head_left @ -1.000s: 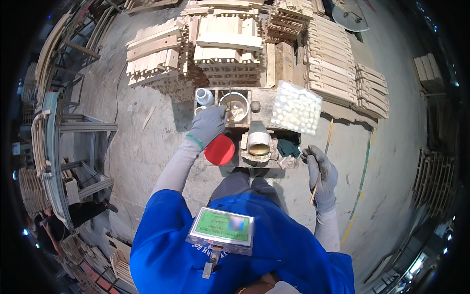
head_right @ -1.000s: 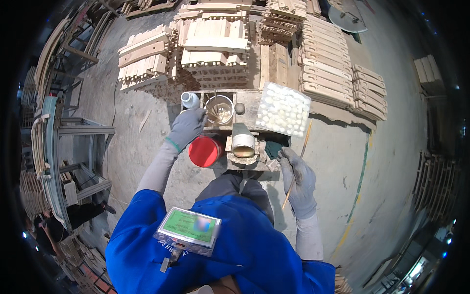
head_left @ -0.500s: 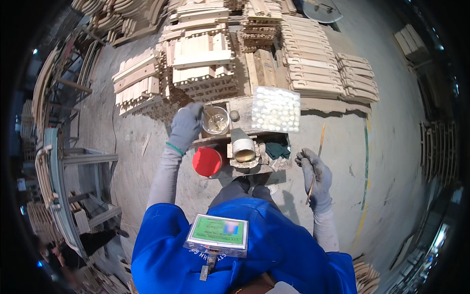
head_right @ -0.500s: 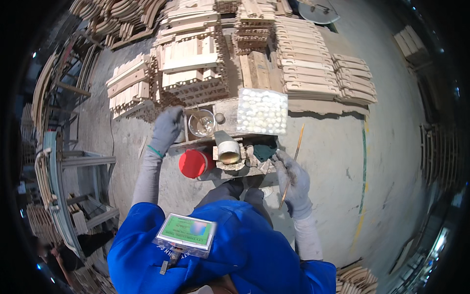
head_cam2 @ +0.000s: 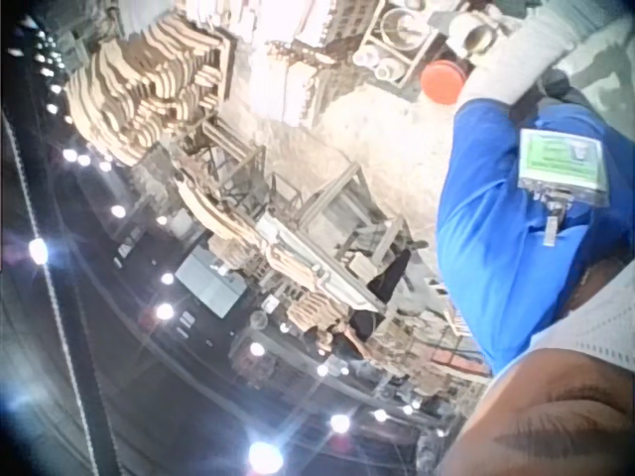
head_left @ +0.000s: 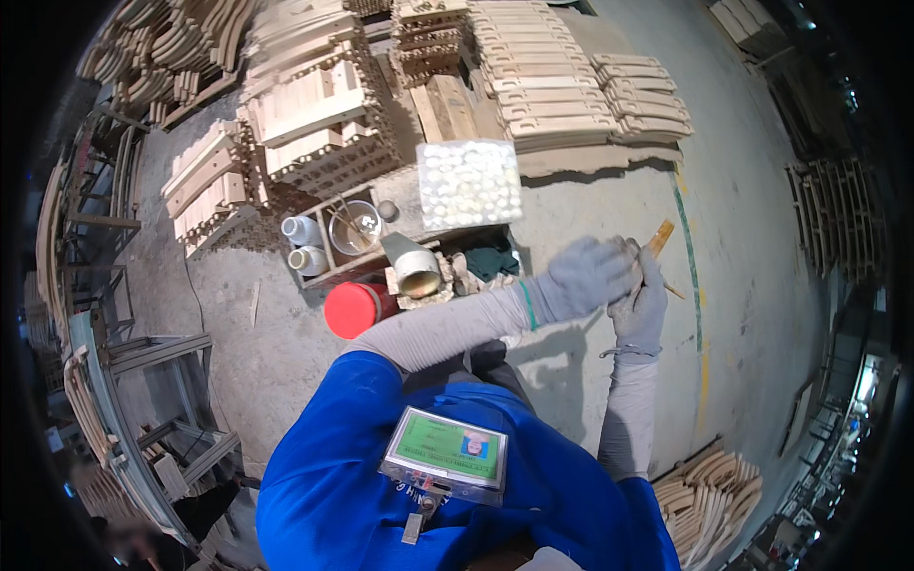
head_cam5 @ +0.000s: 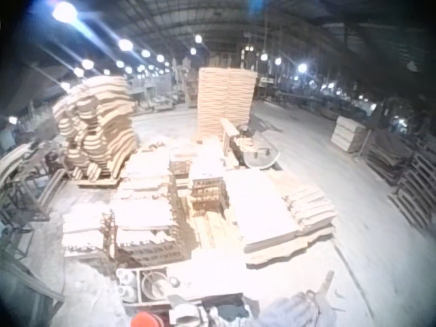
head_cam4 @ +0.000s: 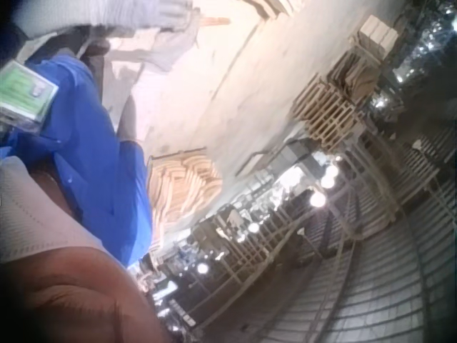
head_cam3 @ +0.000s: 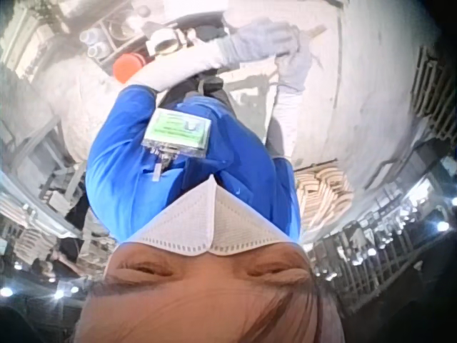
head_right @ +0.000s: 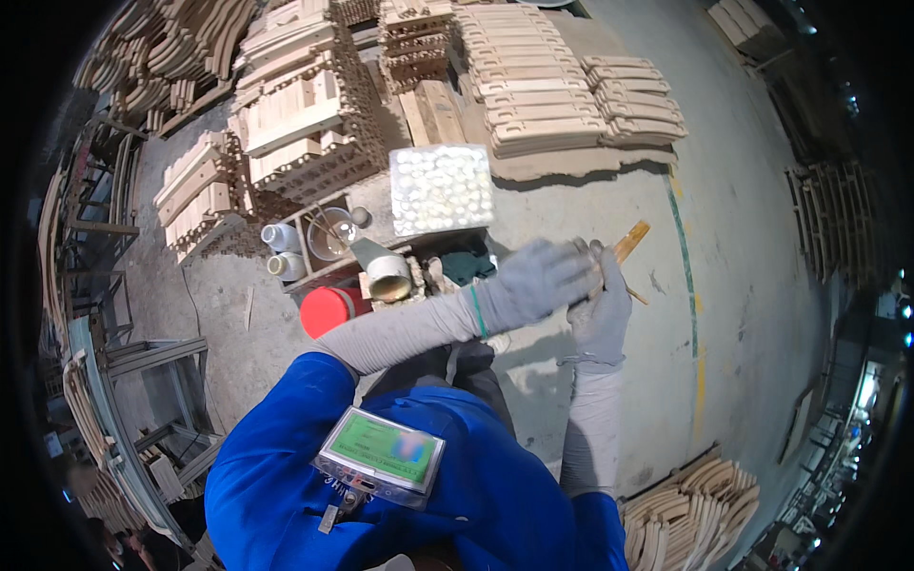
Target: The person applies a liquid finish to wooden chair frames using a brush. They dip the brush into a can, coat the chair parts, and occasionally mix the liquid in the can with a tool while squatting. The person also adds liquid from a bottle into the can during the process.
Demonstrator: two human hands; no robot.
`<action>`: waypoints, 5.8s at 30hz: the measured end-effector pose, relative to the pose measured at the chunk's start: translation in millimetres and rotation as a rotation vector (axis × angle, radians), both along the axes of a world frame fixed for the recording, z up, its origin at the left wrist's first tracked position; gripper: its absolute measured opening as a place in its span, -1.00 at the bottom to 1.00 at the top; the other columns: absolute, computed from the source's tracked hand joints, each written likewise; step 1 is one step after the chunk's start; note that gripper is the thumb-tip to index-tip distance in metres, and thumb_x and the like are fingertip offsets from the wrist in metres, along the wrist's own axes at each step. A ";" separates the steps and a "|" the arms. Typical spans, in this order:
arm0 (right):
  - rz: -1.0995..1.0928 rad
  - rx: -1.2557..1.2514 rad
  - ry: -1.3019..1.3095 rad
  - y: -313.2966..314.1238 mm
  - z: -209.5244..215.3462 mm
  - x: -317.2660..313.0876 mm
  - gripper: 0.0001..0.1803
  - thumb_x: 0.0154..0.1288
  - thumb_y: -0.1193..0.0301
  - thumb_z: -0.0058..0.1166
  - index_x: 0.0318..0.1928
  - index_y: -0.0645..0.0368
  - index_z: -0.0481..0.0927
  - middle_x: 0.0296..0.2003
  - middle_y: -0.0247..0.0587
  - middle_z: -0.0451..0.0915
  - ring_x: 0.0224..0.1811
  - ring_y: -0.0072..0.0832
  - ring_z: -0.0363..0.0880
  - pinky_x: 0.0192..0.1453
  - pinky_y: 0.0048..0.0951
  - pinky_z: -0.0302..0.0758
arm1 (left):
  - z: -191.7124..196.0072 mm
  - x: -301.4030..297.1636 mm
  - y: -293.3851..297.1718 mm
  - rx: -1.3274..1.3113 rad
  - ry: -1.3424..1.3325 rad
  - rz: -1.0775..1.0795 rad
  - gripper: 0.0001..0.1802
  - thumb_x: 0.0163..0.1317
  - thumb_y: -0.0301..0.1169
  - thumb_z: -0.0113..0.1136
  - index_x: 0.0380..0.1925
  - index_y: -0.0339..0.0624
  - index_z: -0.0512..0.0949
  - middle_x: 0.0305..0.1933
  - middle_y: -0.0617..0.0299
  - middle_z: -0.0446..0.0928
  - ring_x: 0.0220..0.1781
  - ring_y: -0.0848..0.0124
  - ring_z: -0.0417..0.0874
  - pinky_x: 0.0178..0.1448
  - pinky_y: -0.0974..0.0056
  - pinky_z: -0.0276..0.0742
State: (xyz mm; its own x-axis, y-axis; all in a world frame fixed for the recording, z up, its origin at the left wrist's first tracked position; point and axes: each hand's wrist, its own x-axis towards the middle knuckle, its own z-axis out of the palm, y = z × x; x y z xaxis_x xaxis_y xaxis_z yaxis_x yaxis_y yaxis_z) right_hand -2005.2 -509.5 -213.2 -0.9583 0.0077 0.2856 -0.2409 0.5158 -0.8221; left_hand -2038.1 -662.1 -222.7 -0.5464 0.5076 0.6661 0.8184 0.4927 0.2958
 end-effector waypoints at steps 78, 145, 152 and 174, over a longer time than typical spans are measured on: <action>0.206 0.052 -0.896 73.7 -91.7 121.0 -0.73 0.25 0.27 0.09 -0.23 0.25 0.50 -0.56 -0.22 0.51 -0.57 -0.51 0.47 -0.49 -0.46 0.40 | -144.4 44.9 9.9 0.789 -1.218 0.862 -0.59 0.01 -0.30 0.24 -0.21 -0.36 0.44 -0.27 -0.06 0.59 -0.26 0.21 0.66 -0.22 0.22 0.60; -1.320 -0.494 0.786 144.1 77.3 721.0 -0.85 0.26 0.50 0.10 -0.19 0.27 0.49 -0.29 -0.28 0.53 -0.32 -0.60 0.52 -0.25 -0.56 0.53 | 110.6 336.4 223.8 0.768 -1.333 -1.033 -0.48 0.30 -0.37 -0.05 0.22 -0.36 0.21 0.23 -0.05 0.28 0.23 0.16 0.34 0.31 0.13 0.25; -1.750 -0.150 0.723 94.6 107.9 898.8 -0.79 0.31 0.49 0.00 -0.08 0.32 0.45 -0.29 -0.16 0.56 -0.29 -0.43 0.58 -0.19 -0.46 0.54 | 123.7 613.9 381.7 0.208 -2.669 -1.781 -0.38 0.32 0.02 -0.18 0.24 -0.15 0.24 0.30 -0.03 0.22 0.35 -0.08 0.16 0.31 -0.23 0.11; -1.060 1.560 -0.370 267.5 233.4 1191.7 -0.63 -0.07 0.46 0.15 -0.14 0.11 0.56 -0.25 -0.08 0.55 -0.34 -0.36 0.56 -0.39 -0.48 0.57 | 161.6 1103.8 624.5 -1.139 -1.456 -2.594 -0.46 0.37 -0.09 -0.23 0.16 -0.28 0.27 0.16 -0.03 0.39 0.14 0.20 0.48 0.29 0.18 0.39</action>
State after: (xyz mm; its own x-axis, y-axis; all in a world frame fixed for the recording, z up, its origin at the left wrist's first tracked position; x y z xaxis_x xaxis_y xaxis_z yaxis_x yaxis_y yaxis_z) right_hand -813.5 -242.0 20.2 -0.7400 0.5183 0.4288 0.6716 0.5328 0.5149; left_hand -934.2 -37.6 -61.1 0.9551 -0.0076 0.2962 -0.2870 0.2255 0.9310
